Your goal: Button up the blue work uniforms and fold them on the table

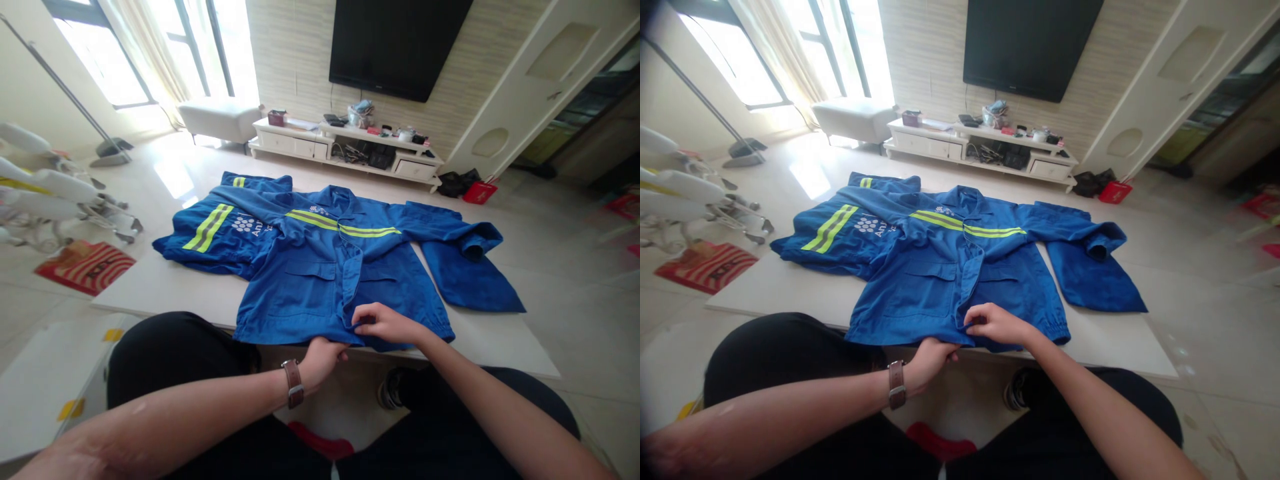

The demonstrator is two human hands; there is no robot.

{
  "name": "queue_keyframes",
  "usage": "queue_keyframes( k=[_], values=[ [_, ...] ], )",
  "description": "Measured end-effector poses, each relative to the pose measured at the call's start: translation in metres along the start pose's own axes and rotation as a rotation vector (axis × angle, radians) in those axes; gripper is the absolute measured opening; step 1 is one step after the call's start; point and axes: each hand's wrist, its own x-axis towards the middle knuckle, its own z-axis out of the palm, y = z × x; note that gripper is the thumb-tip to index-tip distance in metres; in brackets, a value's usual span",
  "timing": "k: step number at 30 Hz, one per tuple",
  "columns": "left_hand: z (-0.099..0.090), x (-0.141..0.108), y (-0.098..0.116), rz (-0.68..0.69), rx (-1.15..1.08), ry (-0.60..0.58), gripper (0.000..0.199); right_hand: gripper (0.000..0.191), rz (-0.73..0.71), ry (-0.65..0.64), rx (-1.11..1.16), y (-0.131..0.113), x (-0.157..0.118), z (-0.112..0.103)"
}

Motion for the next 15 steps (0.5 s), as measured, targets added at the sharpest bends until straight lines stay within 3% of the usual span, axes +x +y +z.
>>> queue_keyframes(
  k=[6, 10, 15],
  values=[
    [-0.003, 0.007, 0.002, 0.165, 0.068, -0.078, 0.008, 0.024, 0.201, -0.033, 0.279, 0.016, 0.008, 0.006],
    [-0.006, 0.013, 0.0, 0.271, 0.148, -0.157, 0.011, 0.021, 0.266, -0.032, 0.298, 0.022, 0.01, 0.01],
    [-0.004, 0.01, 0.0, 0.259, 0.111, -0.098, 0.007, 0.019, 0.265, -0.005, 0.24, 0.021, 0.011, 0.01]
  ],
)
